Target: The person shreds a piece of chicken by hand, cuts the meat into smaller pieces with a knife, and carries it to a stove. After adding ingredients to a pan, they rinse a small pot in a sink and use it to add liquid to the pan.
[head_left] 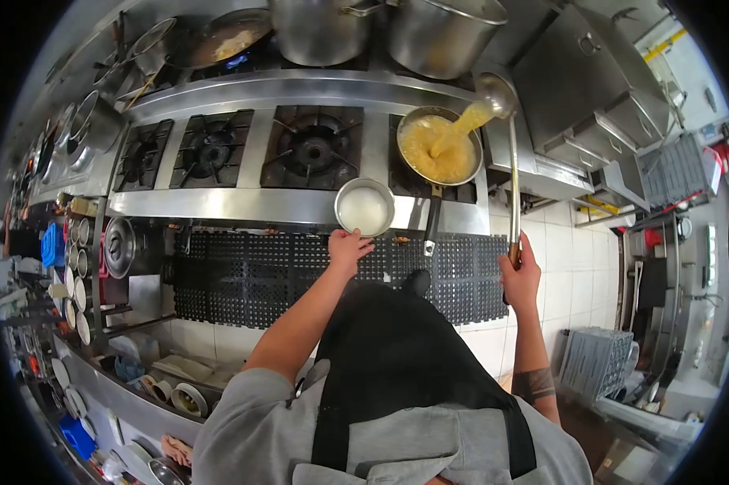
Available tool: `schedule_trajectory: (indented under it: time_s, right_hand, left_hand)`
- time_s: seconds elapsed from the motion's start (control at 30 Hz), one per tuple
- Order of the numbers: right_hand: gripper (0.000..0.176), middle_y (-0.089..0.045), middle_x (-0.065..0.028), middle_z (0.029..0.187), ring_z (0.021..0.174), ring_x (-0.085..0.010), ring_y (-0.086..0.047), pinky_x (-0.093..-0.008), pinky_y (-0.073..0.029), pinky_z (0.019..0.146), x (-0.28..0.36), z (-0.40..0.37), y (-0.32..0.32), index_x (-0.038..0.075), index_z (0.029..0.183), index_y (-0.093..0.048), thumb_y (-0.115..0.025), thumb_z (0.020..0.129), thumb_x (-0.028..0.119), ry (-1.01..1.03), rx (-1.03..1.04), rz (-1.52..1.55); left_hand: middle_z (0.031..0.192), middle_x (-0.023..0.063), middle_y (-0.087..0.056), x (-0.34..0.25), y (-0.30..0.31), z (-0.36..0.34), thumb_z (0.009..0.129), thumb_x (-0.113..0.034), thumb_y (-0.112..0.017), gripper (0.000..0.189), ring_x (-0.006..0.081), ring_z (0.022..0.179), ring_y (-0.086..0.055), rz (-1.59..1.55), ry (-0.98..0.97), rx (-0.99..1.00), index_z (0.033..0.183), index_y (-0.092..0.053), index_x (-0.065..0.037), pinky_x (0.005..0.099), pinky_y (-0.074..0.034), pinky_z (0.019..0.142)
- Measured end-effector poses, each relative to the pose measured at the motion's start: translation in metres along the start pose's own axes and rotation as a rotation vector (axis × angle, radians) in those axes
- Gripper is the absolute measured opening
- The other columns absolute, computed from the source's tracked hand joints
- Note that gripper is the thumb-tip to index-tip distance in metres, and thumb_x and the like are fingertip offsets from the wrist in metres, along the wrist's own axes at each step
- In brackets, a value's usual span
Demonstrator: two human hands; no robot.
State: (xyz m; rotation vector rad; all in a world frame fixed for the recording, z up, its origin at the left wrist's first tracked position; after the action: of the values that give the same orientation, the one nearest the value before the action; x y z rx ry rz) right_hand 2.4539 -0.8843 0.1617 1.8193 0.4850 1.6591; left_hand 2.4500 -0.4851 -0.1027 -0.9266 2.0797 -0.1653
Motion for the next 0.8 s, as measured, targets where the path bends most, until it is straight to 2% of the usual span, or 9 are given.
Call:
schedule_trajectory:
  time_s: [0.07, 0.17, 0.23, 0.4, 0.47, 0.5, 0.57, 0.67, 0.8]
  right_hand:
    - [0.067, -0.071, -0.0128, 0.103, 0.087, -0.0209, -0.069, -0.0332, -0.057, 0.082, -0.021, -0.001, -0.013, 0.0, 0.152, -0.048, -0.072, 0.09, 0.01, 0.054, -0.022, -0.088]
    - [0.049, -0.071, -0.0111, 0.091, 0.076, -0.0186, -0.069, -0.0329, -0.057, 0.07, -0.049, 0.013, -0.03, -0.003, 0.135, -0.061, -0.07, 0.089, 0.009, 0.402, -0.29, -0.259]
    - [0.016, -0.057, -0.0031, 0.066, 0.047, -0.0135, -0.053, -0.0328, -0.045, 0.044, -0.126, 0.02, -0.084, 0.004, 0.104, -0.064, -0.069, 0.089, 0.007, -0.443, 0.255, 0.113]
    - [0.008, -0.053, -0.0013, 0.063, 0.044, -0.0102, -0.047, -0.0292, -0.039, 0.039, -0.098, 0.016, -0.08, 0.007, 0.091, -0.059, -0.067, 0.091, 0.007, -0.334, 0.211, 0.165]
    - [0.019, -0.054, -0.0006, 0.065, 0.046, -0.0093, -0.048, -0.0284, -0.039, 0.039, -0.087, 0.013, -0.077, 0.005, 0.113, -0.068, -0.065, 0.095, 0.007, -0.311, 0.219, 0.188]
    - [0.019, -0.054, -0.0006, 0.065, 0.046, -0.0093, -0.048, -0.0284, -0.039, 0.039, -0.083, 0.012, -0.074, 0.005, 0.113, -0.068, -0.065, 0.095, 0.007, -0.31, 0.23, 0.181]
    - [0.049, -0.053, 0.0008, 0.067, 0.048, -0.0082, -0.046, -0.028, -0.04, 0.041, -0.061, 0.007, -0.054, 0.01, 0.149, -0.058, -0.062, 0.1, 0.007, -0.252, 0.155, 0.144]
    - [0.066, -0.051, 0.0023, 0.068, 0.049, -0.0072, -0.044, -0.0274, -0.041, 0.043, -0.059, -0.004, -0.042, 0.017, 0.165, -0.038, -0.06, 0.104, 0.01, -0.231, 0.28, 0.071]
    - [0.064, -0.055, 0.0023, 0.069, 0.059, -0.0063, -0.049, -0.0257, -0.046, 0.058, -0.046, -0.033, -0.018, 0.019, 0.161, -0.047, -0.065, 0.101, 0.008, -0.21, 0.423, -0.022]
  left_hand:
    - [0.113, 0.0247, -0.061, 0.0, 0.002, 0.001, 0.104, -0.005, -0.061, 0.022, 0.0407, 0.102, -0.073, -0.035, -0.011, -0.016, 0.111, -0.041, 0.002, 0.0497, -0.068, 0.083]
    - [0.112, 0.0232, -0.06, -0.001, -0.003, -0.003, 0.105, -0.007, -0.057, 0.021, 0.0406, 0.103, -0.073, -0.037, -0.02, 0.025, 0.114, -0.04, 0.001, 0.0491, -0.067, 0.085]
    - [0.114, 0.0234, -0.059, 0.001, -0.002, -0.008, 0.106, -0.008, -0.056, 0.021, 0.0405, 0.103, -0.073, -0.039, 0.01, 0.013, 0.115, -0.04, 0.002, 0.0493, -0.066, 0.086]
    - [0.122, 0.024, -0.059, 0.009, -0.01, -0.014, 0.11, -0.017, -0.05, 0.029, 0.039, 0.107, -0.073, 0.012, 0.148, 0.087, 0.126, -0.039, 0.004, 0.0478, -0.066, 0.087]
    - [0.122, 0.0227, -0.061, 0.009, -0.01, -0.011, 0.111, -0.018, -0.049, 0.028, 0.0365, 0.108, -0.073, 0.012, 0.143, 0.08, 0.127, -0.042, 0.004, 0.0458, -0.066, 0.088]
    - [0.121, 0.022, -0.062, 0.009, -0.01, -0.009, 0.111, -0.018, -0.05, 0.026, 0.0353, 0.108, -0.073, 0.012, 0.116, 0.092, 0.125, -0.045, 0.004, 0.0451, -0.066, 0.088]
    - [0.12, 0.0212, -0.064, 0.013, -0.006, -0.01, 0.11, -0.017, -0.051, 0.024, 0.0341, 0.108, -0.073, 0.007, 0.097, 0.099, 0.123, -0.047, 0.003, 0.0443, -0.066, 0.088]
    - [0.117, 0.0196, -0.066, 0.013, -0.012, -0.013, 0.109, -0.014, -0.054, 0.019, 0.0327, 0.107, -0.074, -0.029, 0.074, 0.134, 0.12, -0.05, 0.002, 0.0432, -0.066, 0.087]
    - [0.115, 0.0222, -0.067, 0.014, -0.011, -0.015, 0.109, -0.011, -0.054, 0.014, 0.0344, 0.104, -0.075, -0.041, -0.012, 0.108, 0.11, -0.044, -0.002, 0.0428, -0.066, 0.085]
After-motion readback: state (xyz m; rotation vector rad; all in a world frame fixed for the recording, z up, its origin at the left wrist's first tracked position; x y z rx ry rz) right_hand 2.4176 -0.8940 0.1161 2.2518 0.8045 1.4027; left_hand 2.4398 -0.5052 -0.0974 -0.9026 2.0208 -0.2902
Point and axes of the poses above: each hand's wrist, its own z-axis towards the middle knuckle, its own y-axis out of the back of the hand, x = y × z, the point moved 10 cm from there along z, towards the middle knuckle
